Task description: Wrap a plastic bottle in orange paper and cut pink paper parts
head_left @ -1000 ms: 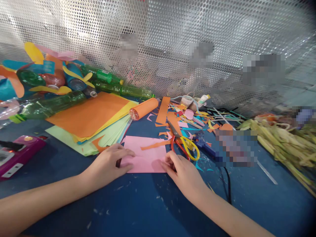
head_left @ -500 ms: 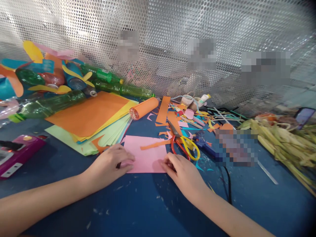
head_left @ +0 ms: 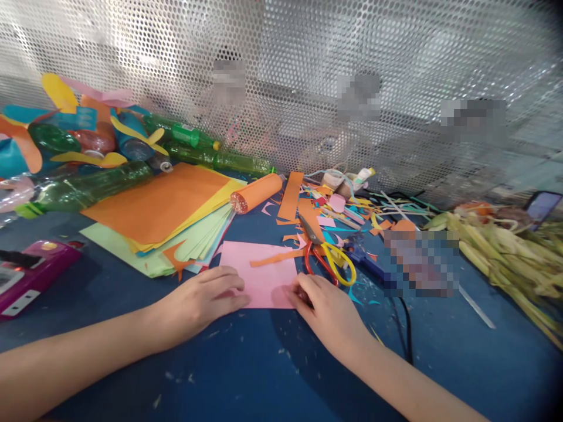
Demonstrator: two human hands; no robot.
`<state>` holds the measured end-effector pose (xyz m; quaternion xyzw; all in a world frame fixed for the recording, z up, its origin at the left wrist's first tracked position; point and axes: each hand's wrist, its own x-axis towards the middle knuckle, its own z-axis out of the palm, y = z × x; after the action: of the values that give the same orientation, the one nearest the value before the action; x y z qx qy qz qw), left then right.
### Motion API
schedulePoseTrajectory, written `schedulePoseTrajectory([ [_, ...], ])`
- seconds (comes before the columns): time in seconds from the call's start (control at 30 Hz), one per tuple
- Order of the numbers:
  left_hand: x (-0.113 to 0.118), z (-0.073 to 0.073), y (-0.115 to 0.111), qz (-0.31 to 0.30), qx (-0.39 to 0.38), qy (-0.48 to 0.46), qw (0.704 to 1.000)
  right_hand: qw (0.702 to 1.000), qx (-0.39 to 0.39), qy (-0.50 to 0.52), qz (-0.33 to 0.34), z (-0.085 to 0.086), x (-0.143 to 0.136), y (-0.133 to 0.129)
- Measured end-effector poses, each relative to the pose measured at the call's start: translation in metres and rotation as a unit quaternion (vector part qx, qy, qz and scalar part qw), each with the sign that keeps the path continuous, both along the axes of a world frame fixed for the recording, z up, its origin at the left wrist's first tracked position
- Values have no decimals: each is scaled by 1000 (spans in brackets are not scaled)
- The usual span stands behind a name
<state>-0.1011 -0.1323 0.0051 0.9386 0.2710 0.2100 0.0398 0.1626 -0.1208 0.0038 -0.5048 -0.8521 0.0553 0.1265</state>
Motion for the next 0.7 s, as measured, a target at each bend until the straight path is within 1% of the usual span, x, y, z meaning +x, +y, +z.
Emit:
schedulePoseTrajectory([
  [0.07,-1,1,0,-33,-14,13,999,1000,-10,2,-3,0,0,0],
  [0.13,-1,2,0,-48,-17,21,998,1000,-23,10,-9,0,0,0],
  [0.3,0,4,-2,-40,5,50,998,999,-40,33,-15,2,0,0],
  [0.43,3,8,-3,-45,22,67,996,995,-73,63,-22,5,1,-1],
  [0.57,5,11,-2,-53,12,56,997,985,-122,112,-41,7,3,0],
  [0.63,5,11,-2,-54,9,56,997,981,-142,121,-45,8,4,1],
  [0.7,5,11,-2,-55,11,60,997,981,-146,123,-42,8,4,1],
])
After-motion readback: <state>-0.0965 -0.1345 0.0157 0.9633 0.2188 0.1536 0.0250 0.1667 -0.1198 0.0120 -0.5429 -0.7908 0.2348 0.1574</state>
